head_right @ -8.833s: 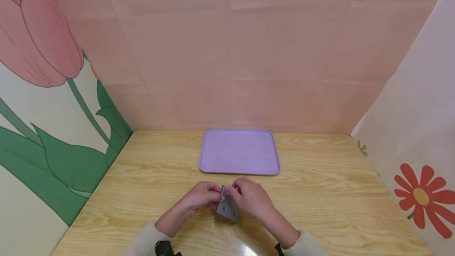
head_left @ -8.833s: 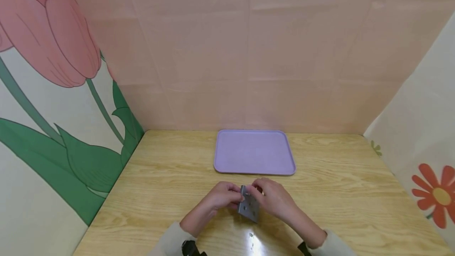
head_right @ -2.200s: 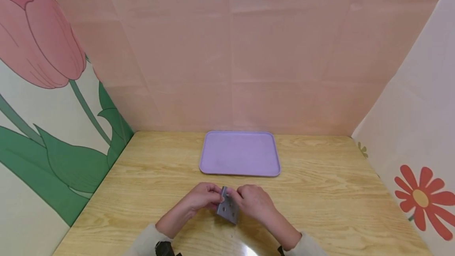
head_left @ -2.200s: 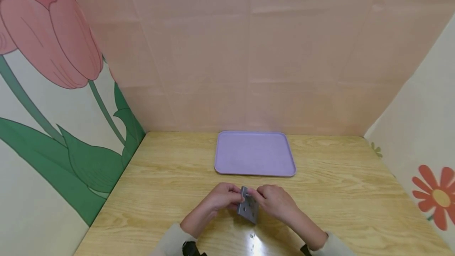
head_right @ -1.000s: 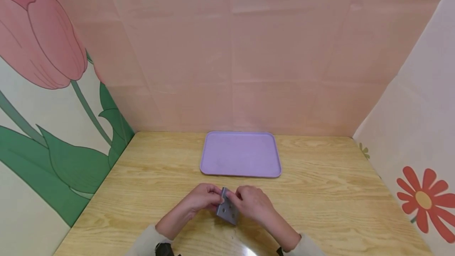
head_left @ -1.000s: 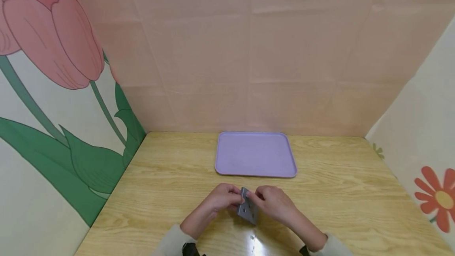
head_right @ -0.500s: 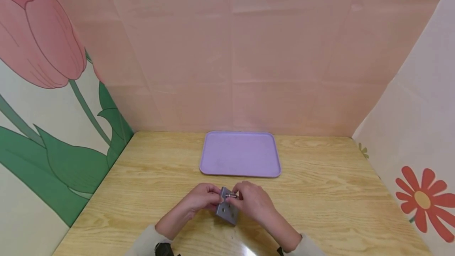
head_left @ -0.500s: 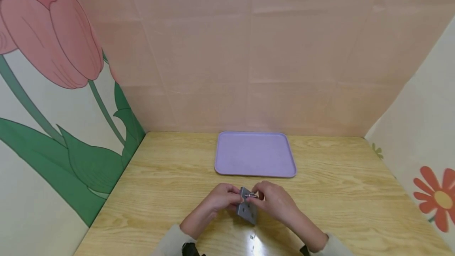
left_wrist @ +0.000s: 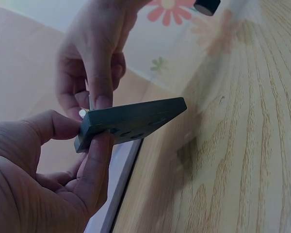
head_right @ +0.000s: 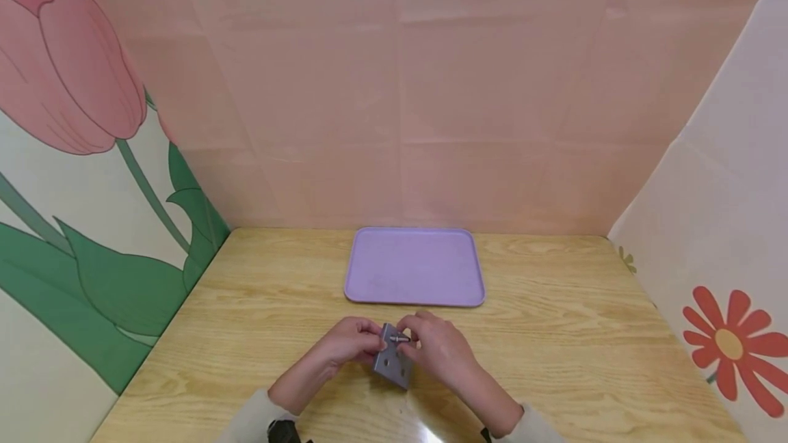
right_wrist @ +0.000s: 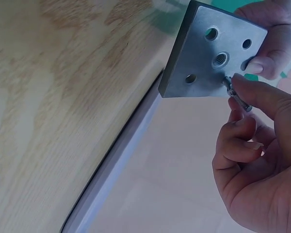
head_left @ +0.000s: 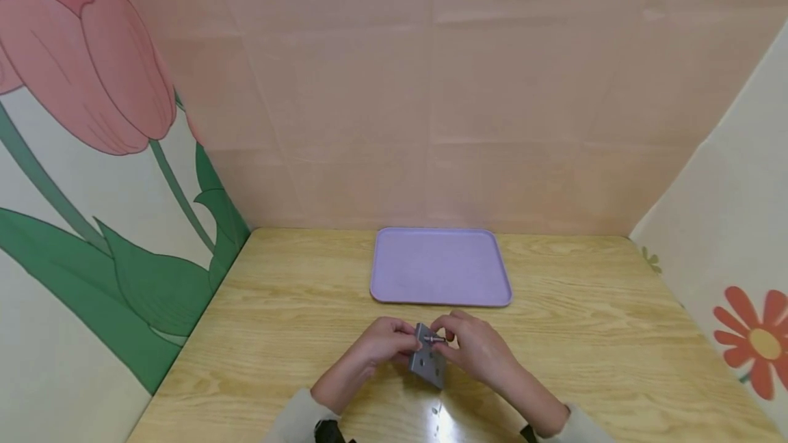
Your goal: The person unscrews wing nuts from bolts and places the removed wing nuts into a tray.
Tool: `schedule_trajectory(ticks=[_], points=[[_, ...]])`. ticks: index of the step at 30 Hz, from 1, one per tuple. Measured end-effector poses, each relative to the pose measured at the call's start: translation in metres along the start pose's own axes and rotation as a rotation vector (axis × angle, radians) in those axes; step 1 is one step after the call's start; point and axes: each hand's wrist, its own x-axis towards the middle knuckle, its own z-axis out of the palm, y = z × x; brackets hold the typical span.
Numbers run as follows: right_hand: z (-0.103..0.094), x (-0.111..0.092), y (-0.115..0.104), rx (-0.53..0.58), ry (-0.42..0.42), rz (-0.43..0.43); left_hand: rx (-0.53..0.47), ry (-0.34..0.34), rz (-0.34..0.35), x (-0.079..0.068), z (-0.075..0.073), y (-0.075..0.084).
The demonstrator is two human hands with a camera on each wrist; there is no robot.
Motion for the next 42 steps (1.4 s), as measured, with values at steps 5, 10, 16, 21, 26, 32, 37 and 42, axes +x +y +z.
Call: schedule_trajectory(ticks=[5,10,16,21,26,32,37,42], points=[[0.0005,-0.0004,0.0000,0.010,-0.006,-0.008,0.003,0.003,-0.003,-0.0008,0.0004,-0.0004],[0.0003,-0.0008,0.0003,0.033,-0.004,-0.010,0.004,-0.003,-0.010,-0.0013,-0.0001,-0.0004],[-0.0009,0.0003,-0.0007,0.075,0.006,0.060,0.007,0.003,-0.013,-0.0003,-0.0003,-0.0004],[-0.0016,0.0032,0.0005,0.097,-0.007,0.134,0.011,0.011,-0.015,-0.0005,0.0004,0.0009],[-0.0014,0.0052,0.0032,0.100,-0.068,0.193,0.016,0.016,0.000,-0.0008,0.0014,0.0015],[-0.0012,0.0053,0.0046,0.143,-0.125,0.219,0.027,0.017,-0.006,-0.0013,0.0012,0.0037],[0.0003,0.0054,0.0065,0.159,-0.143,0.215,0.027,0.008,-0.005,-0.0015,0.0008,0.0041],[0.0024,0.0051,0.0074,0.178,-0.154,0.220,0.029,0.009,-0.002,-0.0014,0.0007,0.0025]])
